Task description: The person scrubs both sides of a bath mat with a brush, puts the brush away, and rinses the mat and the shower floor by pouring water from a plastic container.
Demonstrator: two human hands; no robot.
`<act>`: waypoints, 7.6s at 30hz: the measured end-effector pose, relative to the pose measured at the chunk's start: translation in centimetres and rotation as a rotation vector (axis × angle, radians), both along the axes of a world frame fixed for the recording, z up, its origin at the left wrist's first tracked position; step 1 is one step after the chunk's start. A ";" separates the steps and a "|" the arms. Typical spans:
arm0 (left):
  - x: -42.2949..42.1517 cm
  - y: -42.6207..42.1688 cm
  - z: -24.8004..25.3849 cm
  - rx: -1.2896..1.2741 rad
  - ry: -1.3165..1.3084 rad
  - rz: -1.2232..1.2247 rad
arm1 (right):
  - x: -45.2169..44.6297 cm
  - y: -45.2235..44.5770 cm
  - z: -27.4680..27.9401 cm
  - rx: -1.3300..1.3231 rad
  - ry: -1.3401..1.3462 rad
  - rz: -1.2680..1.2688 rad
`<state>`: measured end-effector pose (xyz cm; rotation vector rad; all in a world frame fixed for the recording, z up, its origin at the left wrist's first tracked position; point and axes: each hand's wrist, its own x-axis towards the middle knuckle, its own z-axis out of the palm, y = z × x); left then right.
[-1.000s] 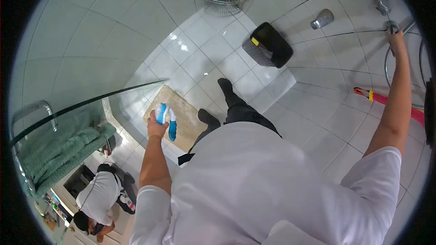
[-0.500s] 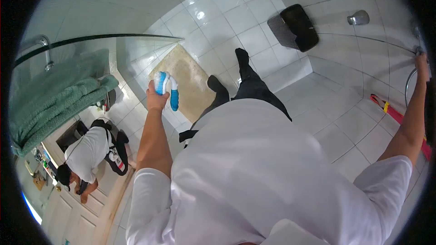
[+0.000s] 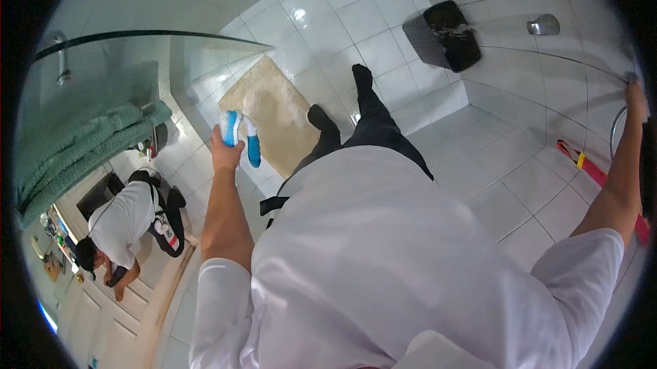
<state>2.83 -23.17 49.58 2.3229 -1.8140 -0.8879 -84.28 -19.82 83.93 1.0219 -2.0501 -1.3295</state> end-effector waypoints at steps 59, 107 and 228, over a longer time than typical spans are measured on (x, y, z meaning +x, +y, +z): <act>-11.8 4.1 -9.8 -0.269 1.173 1.934 | 66.2 -12.0 -42.3 0.675 -1.984 0.848; -14.6 13.0 -38.8 -0.133 1.102 2.428 | 64.6 -11.4 -81.4 1.201 -0.950 0.736; -30.1 -5.9 -16.1 0.459 0.244 0.073 | 11.6 -0.1 -65.6 -1.207 -1.619 -1.265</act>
